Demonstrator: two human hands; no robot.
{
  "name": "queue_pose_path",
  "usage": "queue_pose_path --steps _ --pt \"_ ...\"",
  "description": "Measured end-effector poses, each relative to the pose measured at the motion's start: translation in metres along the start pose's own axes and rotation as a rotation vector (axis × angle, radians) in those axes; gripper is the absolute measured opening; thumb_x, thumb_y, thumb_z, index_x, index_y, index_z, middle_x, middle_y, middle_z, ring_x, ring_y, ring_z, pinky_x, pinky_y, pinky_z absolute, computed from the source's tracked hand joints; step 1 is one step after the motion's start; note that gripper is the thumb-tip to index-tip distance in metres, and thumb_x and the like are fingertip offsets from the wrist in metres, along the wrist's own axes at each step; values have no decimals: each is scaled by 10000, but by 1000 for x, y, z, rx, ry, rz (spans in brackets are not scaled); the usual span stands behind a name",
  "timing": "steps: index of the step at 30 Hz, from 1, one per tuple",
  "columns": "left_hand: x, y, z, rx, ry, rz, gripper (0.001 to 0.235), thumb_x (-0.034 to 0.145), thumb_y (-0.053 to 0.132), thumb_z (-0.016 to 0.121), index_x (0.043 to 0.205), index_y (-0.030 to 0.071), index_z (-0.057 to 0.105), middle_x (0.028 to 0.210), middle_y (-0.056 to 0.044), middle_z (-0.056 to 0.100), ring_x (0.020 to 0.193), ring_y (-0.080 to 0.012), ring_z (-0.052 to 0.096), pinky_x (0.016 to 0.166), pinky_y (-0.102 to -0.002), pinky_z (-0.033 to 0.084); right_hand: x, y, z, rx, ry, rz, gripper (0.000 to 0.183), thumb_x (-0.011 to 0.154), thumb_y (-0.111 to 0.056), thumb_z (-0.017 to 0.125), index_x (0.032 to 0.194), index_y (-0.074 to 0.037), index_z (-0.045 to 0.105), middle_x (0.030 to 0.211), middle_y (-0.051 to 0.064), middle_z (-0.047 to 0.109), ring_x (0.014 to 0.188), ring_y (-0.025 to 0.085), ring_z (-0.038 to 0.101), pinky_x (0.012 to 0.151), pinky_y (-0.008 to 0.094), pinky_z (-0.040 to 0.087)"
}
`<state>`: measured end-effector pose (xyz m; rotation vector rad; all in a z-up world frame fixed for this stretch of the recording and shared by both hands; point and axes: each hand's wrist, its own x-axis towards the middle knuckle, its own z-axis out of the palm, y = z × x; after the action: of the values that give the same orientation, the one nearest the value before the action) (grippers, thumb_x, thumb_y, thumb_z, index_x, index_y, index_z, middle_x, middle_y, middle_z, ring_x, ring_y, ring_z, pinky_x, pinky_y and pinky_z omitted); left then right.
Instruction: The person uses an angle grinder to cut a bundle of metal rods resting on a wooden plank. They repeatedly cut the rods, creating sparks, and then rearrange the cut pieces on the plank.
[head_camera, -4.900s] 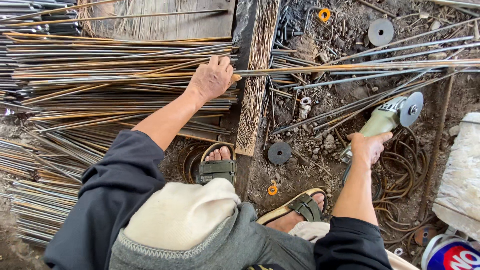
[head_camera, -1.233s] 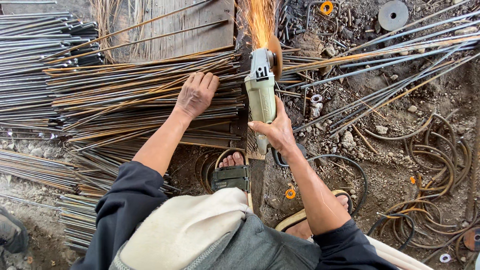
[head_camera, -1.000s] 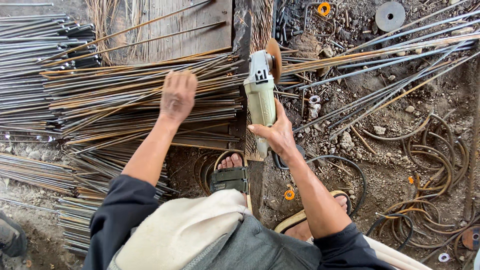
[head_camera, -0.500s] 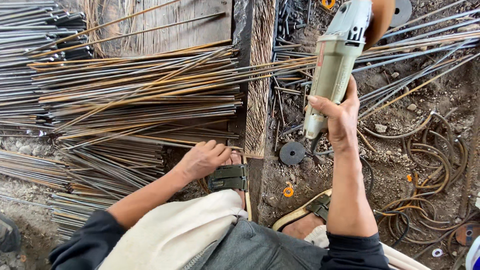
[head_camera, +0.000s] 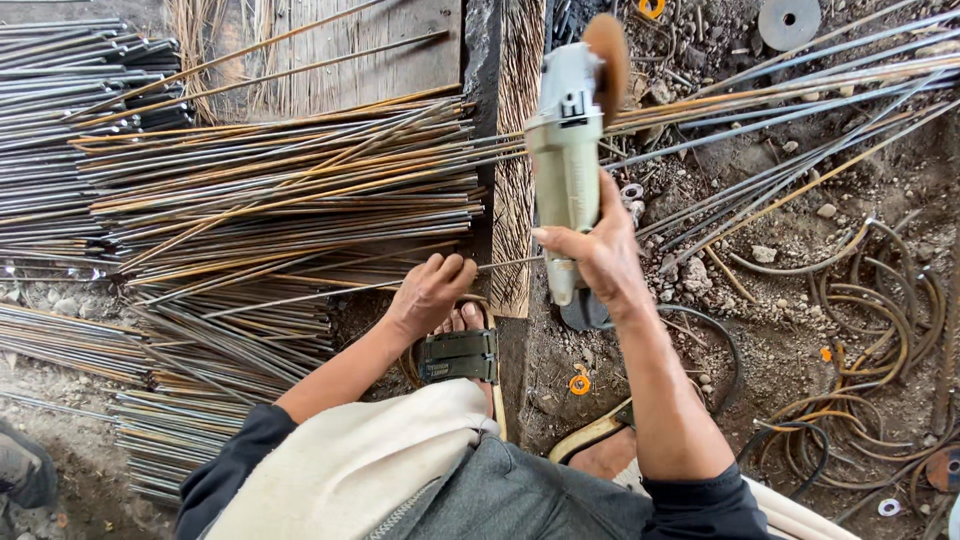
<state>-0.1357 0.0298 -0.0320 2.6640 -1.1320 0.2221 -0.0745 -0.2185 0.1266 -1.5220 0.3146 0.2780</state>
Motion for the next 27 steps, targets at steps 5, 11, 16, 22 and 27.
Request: queue_pose_path --steps 5,11,16,22,27 --pt "8 -2 -15 -86 82 -12 388 730 126 649 1113 139 587 951 -81 483 761 -240 519 586 -340 468 -8 1 28 24 -39 59 1027 577 -171 816 1395 60 240 1118 289 538 1023 415 559 917 594 435" --pt "26 -97 -24 324 272 -183 468 968 360 318 1199 20 541 1101 -195 492 1017 -350 507 852 -426 403 -8 11 38 -201 -44 181 971 636 -155 765 1434 -10 230 1120 317 564 1009 469 586 931 632 395" --pt "40 -134 -23 268 191 -204 535 964 556 355 1078 71 550 990 -112 481 930 -309 516 798 -398 390 -4 15 38 -277 -21 213 940 641 -187 771 1426 -56 269 1114 326 579 1019 496 586 922 637 399" --pt "36 -134 -10 218 148 -310 434 968 543 388 919 127 501 907 -54 435 873 -275 475 758 -372 348 2 20 33 -264 -21 248 963 638 -218 783 1437 -84 263 1132 323 582 1035 480 589 971 648 342" --pt "39 -131 -15 191 137 -327 420 936 544 444 899 129 503 883 -51 449 875 -270 495 777 -370 367 6 28 33 -271 -26 249 969 636 -245 796 1434 -81 270 1129 329 579 1051 499 570 961 653 342"
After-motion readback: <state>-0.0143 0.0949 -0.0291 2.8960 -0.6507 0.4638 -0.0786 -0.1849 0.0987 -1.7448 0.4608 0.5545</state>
